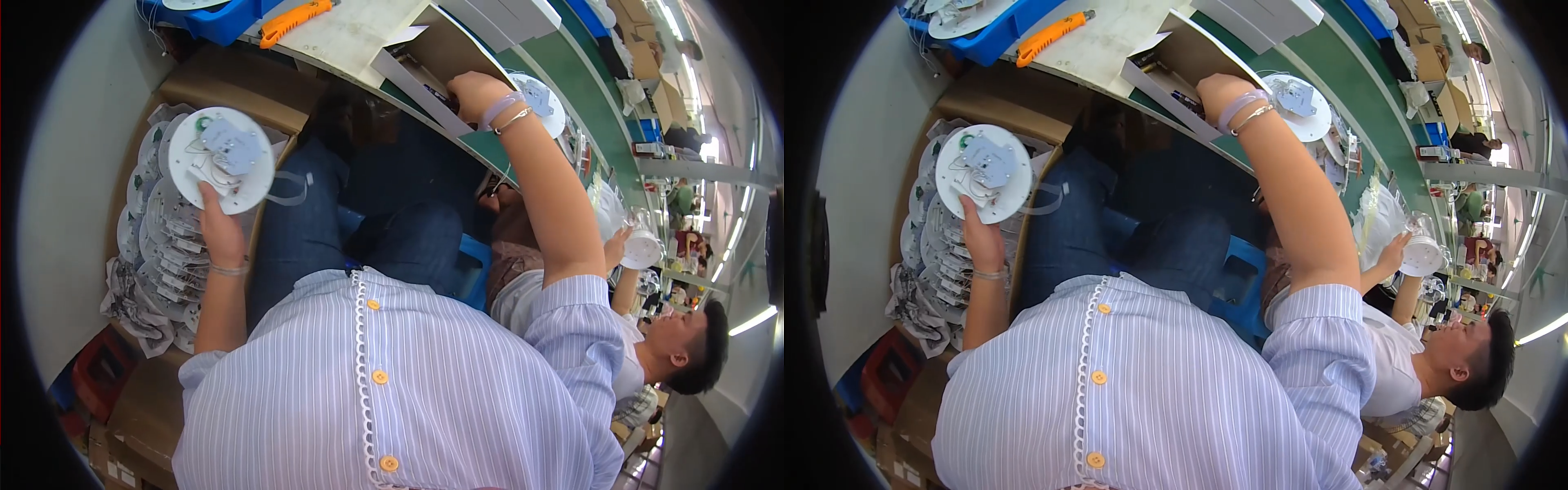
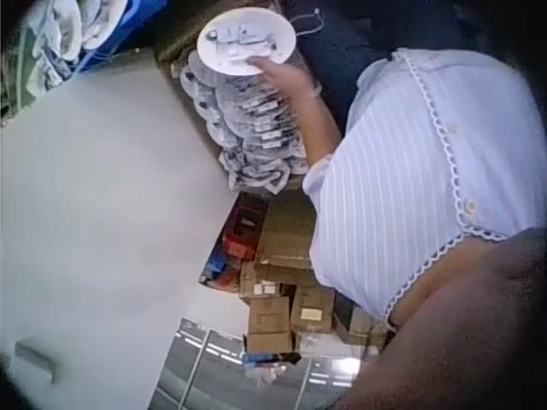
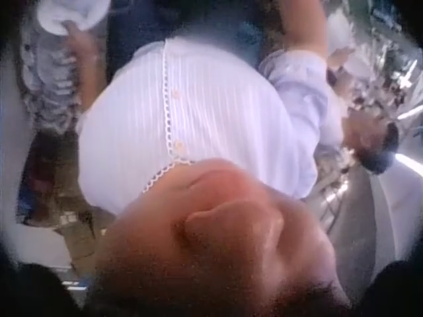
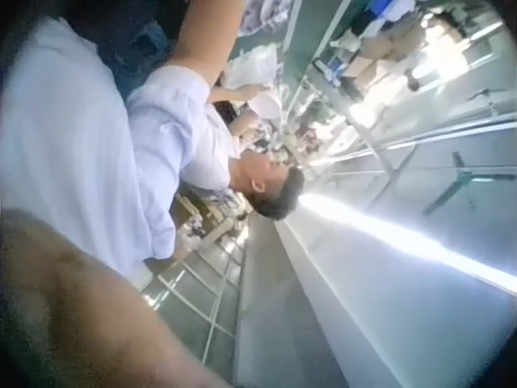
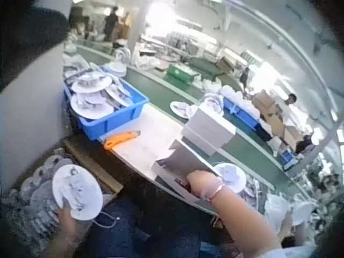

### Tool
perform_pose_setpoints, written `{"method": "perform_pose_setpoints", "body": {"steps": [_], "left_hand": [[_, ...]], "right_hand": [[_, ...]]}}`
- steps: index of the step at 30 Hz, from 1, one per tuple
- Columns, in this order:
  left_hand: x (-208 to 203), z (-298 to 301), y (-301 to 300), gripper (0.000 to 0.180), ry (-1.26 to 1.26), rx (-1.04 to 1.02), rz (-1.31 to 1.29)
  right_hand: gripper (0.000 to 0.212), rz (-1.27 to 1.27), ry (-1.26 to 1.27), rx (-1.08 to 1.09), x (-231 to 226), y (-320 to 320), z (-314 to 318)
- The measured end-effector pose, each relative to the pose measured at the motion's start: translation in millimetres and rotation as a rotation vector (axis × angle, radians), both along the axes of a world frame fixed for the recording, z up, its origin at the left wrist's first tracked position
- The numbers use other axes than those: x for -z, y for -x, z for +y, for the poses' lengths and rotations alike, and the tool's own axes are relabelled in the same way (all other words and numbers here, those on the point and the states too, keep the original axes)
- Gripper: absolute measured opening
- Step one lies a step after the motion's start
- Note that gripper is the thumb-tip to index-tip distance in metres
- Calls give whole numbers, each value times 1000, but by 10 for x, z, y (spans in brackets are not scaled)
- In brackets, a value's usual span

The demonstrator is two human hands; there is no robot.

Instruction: Inserting batteries into LED light base plates and organizing them on a factory assembly line.

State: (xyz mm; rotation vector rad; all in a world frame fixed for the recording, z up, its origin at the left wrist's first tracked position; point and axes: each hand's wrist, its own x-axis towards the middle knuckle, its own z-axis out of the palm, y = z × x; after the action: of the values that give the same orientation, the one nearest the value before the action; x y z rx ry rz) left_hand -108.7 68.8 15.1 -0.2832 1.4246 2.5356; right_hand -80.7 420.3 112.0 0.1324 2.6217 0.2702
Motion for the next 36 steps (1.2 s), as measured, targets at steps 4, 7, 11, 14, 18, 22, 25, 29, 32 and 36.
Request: {"method": "perform_pose_setpoints", "body": {"steps": [4, 7, 11, 14, 18, 22, 25, 29, 32, 36], "left_hand": [[-231, 167, -181, 45, -298, 195, -101], [-154, 285, -321, 44, -371, 352, -109], [-141, 431, -505, 45, -384, 409, -190], [-114, 459, -579, 44, -403, 489, -203], [-184, 466, -621, 46, -392, 495, -207], [-155, 456, -595, 44, -385, 502, -209], [-199, 493, -590, 44, -391, 505, -212], [-202, 529, -623, 44, -373, 480, -240], [-226, 570, -630, 45, -371, 520, -235], [-245, 622, -608, 46, -399, 536, -233]], "right_hand": [[25, -40, 34, 46, -54, 8, -19], [27, -21, 23, 22, -86, 28, -78], [21, -55, -65, 93, -26, 122, -146], [23, -106, -53, 94, -64, 152, -225], [17, 38, 2, 105, -10, 87, -165], [17, 12, 9, 96, 14, 75, -105], [19, 80, 78, 87, 82, 60, -68], [19, 138, 50, 155, 27, 23, -214], [18, 232, 94, 154, 115, 31, -54], [23, 533, 278, 41, 45, -24, 15]]}}
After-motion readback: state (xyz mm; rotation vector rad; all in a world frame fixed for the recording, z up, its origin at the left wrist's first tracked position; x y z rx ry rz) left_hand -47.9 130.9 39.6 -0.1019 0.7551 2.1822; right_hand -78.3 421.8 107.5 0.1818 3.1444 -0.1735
